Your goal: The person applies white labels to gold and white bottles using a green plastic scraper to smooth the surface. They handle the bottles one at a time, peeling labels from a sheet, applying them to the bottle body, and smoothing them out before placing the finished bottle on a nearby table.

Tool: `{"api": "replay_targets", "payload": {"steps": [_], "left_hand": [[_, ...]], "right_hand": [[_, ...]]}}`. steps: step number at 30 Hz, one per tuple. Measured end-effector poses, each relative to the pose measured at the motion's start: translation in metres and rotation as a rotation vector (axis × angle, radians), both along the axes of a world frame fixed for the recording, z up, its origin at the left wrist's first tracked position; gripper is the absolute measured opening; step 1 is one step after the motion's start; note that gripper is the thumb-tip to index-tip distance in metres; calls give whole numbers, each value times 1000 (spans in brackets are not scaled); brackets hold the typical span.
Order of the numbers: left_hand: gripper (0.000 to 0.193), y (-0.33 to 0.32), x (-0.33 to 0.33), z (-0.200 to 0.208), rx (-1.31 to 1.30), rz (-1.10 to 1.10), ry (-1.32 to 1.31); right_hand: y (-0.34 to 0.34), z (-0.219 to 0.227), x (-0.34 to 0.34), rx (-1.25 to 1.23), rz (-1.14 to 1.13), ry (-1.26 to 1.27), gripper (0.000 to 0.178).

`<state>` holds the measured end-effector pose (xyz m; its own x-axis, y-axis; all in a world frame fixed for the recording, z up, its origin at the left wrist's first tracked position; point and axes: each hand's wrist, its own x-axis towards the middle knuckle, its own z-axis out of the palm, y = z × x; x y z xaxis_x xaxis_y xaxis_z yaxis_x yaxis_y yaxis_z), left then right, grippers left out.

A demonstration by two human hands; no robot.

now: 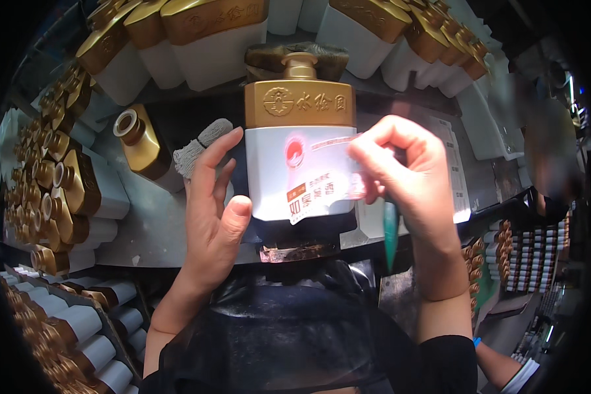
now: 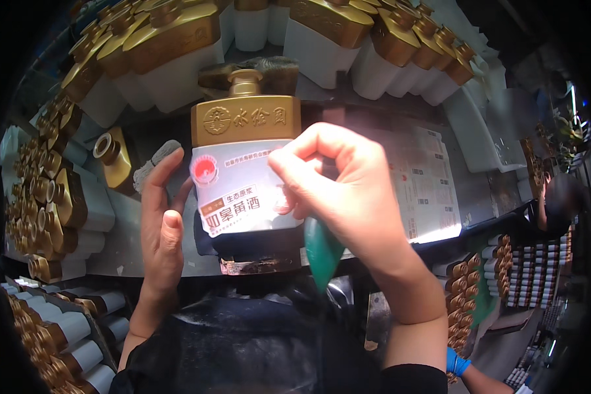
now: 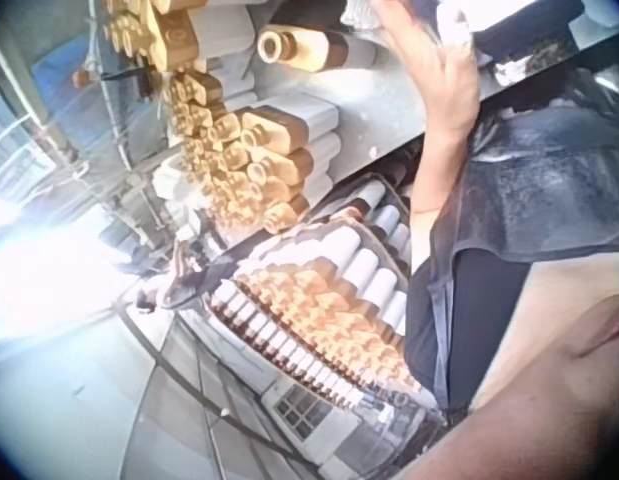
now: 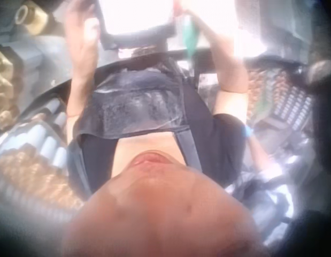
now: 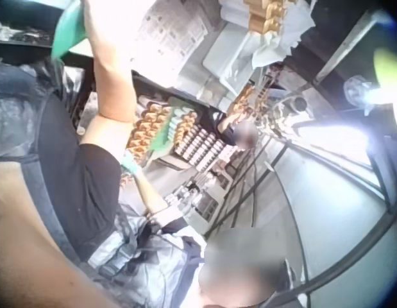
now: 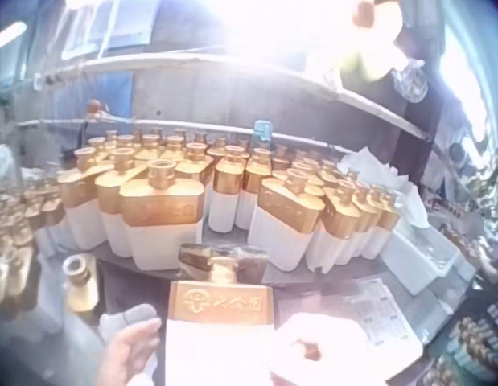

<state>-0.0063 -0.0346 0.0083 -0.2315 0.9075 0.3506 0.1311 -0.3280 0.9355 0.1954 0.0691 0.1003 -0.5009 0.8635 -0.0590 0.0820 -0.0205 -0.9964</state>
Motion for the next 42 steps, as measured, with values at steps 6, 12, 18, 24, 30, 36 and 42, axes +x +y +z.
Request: {"api": "replay_targets", "payload": {"steps": [6,12,18,24,30,36,42], "left_hand": [[77,16,14,6,-76,58,77],[70,27,10,-1,11,43,-9],[62,43,18,5,27,144,50],[66,42,13,3,11,116,-34],[76,35,19,7,-17,7,-144],[73,40,17,5,-17,79,-37],[65,43,17,2,30,91,-107]], "right_hand": [[-4,-37,-1,232,-95,-204,15],[3,-45,13,382,-250,-211,22],[5,-50,1,382,-155,-340,65],[12,-59,3,342,-160,-237,67],[10,-53,3,415,-110,-348,71],[12,-52,3,395,-102,-348,70],[11,-58,0,377,-148,-230,67]]}}
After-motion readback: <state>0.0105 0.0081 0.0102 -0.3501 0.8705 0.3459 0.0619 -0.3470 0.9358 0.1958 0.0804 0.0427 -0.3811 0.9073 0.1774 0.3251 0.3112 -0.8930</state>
